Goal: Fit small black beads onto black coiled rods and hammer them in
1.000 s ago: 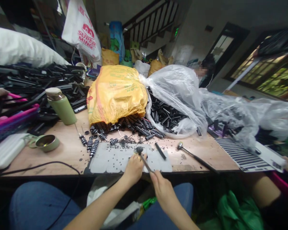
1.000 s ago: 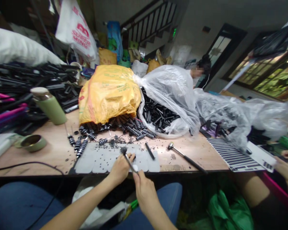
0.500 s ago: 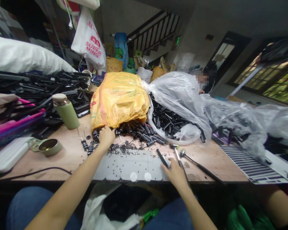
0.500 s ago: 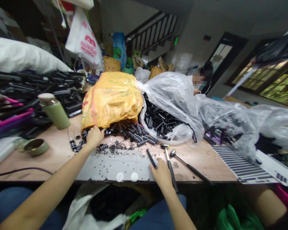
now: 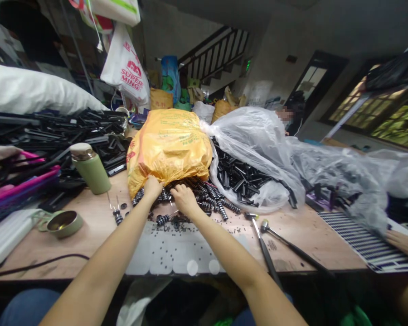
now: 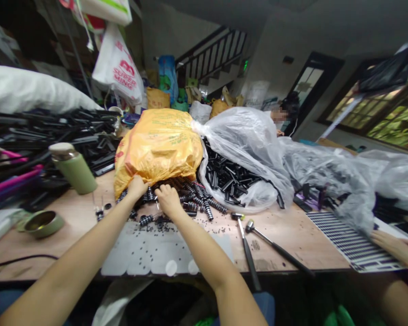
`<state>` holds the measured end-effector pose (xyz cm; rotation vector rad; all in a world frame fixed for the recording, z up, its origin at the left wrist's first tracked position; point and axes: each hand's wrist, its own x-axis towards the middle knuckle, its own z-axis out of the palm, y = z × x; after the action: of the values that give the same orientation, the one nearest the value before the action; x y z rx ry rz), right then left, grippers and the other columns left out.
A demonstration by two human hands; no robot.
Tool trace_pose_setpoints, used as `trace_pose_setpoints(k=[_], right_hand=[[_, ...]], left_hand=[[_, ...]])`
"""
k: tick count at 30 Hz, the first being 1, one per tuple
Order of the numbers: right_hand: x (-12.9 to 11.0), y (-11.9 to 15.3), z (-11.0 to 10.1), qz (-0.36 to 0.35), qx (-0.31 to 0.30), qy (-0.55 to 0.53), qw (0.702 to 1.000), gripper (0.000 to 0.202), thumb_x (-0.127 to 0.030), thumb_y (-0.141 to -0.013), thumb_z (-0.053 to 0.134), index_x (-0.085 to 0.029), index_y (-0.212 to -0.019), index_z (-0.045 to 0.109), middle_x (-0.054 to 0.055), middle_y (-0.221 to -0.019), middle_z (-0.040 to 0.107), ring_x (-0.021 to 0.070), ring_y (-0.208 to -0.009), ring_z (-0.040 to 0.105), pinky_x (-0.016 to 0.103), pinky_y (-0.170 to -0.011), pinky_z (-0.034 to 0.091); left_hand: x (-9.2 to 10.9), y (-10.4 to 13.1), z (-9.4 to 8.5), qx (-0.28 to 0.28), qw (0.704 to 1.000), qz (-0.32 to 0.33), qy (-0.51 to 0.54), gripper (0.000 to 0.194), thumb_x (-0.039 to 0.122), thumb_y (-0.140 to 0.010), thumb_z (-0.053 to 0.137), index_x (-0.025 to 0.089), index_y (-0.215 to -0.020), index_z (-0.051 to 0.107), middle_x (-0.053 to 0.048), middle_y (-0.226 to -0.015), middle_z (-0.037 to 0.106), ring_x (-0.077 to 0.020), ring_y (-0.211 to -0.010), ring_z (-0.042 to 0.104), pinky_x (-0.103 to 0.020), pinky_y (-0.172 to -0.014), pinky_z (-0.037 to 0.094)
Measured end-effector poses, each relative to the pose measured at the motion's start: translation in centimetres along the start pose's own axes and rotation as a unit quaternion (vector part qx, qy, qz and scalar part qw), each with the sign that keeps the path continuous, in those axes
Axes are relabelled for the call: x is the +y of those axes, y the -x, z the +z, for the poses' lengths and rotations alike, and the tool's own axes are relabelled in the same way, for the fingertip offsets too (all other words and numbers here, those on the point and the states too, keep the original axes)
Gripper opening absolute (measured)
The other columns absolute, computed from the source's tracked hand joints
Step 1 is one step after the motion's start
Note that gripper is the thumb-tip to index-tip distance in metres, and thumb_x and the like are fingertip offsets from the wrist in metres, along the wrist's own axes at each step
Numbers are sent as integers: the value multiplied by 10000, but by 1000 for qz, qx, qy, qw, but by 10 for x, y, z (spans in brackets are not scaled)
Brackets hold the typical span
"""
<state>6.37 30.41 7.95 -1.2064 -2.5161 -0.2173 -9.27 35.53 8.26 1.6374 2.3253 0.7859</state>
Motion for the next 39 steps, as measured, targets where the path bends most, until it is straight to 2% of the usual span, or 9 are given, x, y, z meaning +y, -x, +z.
trace_pose_setpoints(k=[5, 11, 14, 17, 19, 22, 25, 32, 39], right_hand=[[-11, -26, 23, -64, -8, -50, 997, 209, -126, -827, 452, -154, -694, 611, 70, -804, 583, 172, -775, 504, 281, -665, 421], [-5, 12, 10, 12, 87, -142, 986, 239, -180, -887, 393, -137, -885, 629, 96, -946, 585, 145, -887, 538, 254, -774, 438], [-16, 45, -1, 132, 190, -390, 891, 211, -314, -842, 493, -153, -868, 627, 66, -884, 604, 145, -813, 581, 263, -720, 476], [-27, 74, -4, 215, 161, -606, 749, 271, -413, -807, 509, -174, -836, 634, 22, -732, 631, 146, -642, 602, 279, -603, 494], [-31, 86, -2, 233, 119, -581, 771, 282, -398, -836, 460, -181, -884, 635, 30, -748, 647, 161, -688, 605, 299, -641, 490], [-34, 92, 7, 200, 76, -383, 898, 180, -280, -803, 531, -193, -921, 636, 63, -905, 649, 207, -899, 559, 363, -816, 430], [-38, 91, 15, 155, 30, -253, 954, 161, -177, -740, 585, -187, -892, 637, 76, -914, 640, 229, -940, 528, 392, -859, 394], [-47, 91, 5, 181, 82, -422, 884, 219, -77, -656, 570, -176, -841, 634, 17, -801, 601, 123, -675, 563, 237, -641, 487], [-55, 95, -8, 192, 102, -519, 827, 167, -141, -665, 604, -189, -814, 664, 23, -808, 642, 133, -698, 607, 242, -649, 514]], left_hand=[[-6, 12, -11, 14, 999, 38, -21, 384, 312, -723, 563, 38, -992, 545, -210, -945, 631, -305, -938, 585, -364, -790, 437], [-9, 80, -35, 34, 983, 177, 21, 335, 229, -803, 434, 127, -1108, 528, -108, -1079, 591, -209, -1035, 527, -321, -914, 390], [-10, 124, -35, 31, 929, 363, 62, 443, 250, -800, 482, 167, -1234, 446, -108, -1200, 515, -233, -1134, 441, -385, -967, 344], [-18, 154, -25, -27, 900, 420, 113, 411, 212, -857, 386, 193, -1267, 408, -103, -1144, 547, -200, -1057, 499, -367, -905, 406], [-27, 164, -17, -51, 913, 378, 147, 379, 199, -874, 334, 179, -1239, 434, -104, -1091, 569, -181, -1004, 533, -340, -866, 437], [-40, 174, -9, -43, 947, 265, 178, 318, 284, -858, 385, 166, -1119, 523, -93, -1048, 596, -193, -996, 547, -350, -873, 438], [-50, 183, -7, -55, 961, 194, 189, 289, 355, -830, 428, 173, -973, 602, -69, -946, 644, -195, -920, 586, -338, -836, 460], [-51, 198, -7, -103, 959, 168, 205, 360, 382, -817, 441, 188, -1074, 603, -65, -1017, 651, -188, -956, 585, -332, -876, 445], [-46, 203, -16, -89, 957, 178, 211, 336, 373, -821, 446, 207, -1058, 616, -59, -1000, 656, -185, -951, 584, -332, -865, 454]])
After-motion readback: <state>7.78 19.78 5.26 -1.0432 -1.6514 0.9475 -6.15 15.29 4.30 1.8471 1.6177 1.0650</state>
